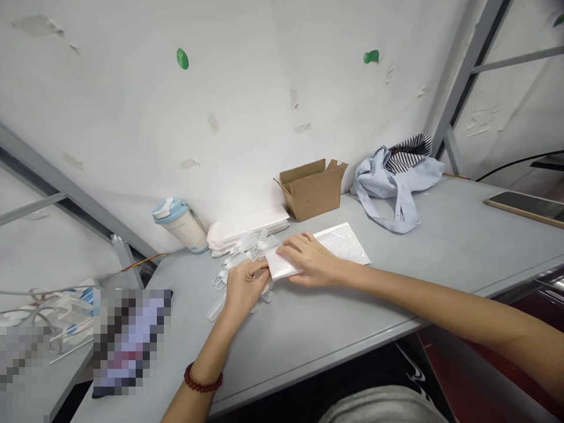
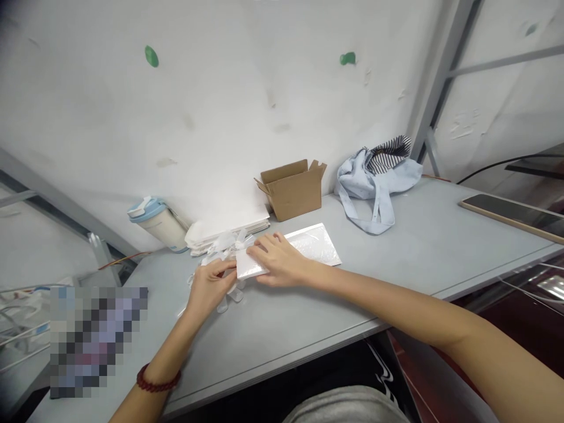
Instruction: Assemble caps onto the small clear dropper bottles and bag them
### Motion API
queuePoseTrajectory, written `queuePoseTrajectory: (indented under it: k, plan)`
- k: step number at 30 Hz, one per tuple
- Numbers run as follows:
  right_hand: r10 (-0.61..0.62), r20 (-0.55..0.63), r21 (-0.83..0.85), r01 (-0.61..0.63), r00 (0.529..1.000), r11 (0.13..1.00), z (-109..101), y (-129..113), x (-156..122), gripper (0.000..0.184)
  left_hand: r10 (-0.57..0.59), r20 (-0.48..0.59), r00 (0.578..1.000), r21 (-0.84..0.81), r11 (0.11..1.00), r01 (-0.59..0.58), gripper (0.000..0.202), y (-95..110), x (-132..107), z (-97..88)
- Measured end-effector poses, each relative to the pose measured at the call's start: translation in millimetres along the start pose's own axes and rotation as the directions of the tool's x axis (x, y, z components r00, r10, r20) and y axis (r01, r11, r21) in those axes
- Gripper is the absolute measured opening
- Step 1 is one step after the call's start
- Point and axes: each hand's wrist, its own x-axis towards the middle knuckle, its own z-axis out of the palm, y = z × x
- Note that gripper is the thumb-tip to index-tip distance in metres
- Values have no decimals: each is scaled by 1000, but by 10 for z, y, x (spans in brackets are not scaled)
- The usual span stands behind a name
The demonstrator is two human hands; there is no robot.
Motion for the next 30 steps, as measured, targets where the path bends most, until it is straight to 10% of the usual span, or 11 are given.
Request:
queuePoseTrajectory:
  k: [15,30]
  plan:
    - [2,6,-29,-2,1000,1000,-18,15,9,42,29,7,1000,59,998,-30,22,30,-8,13]
    - [-28,38,-37,30,999,999,8,-10,2,43,4,245,970,-129,991,28,29,83,6,2]
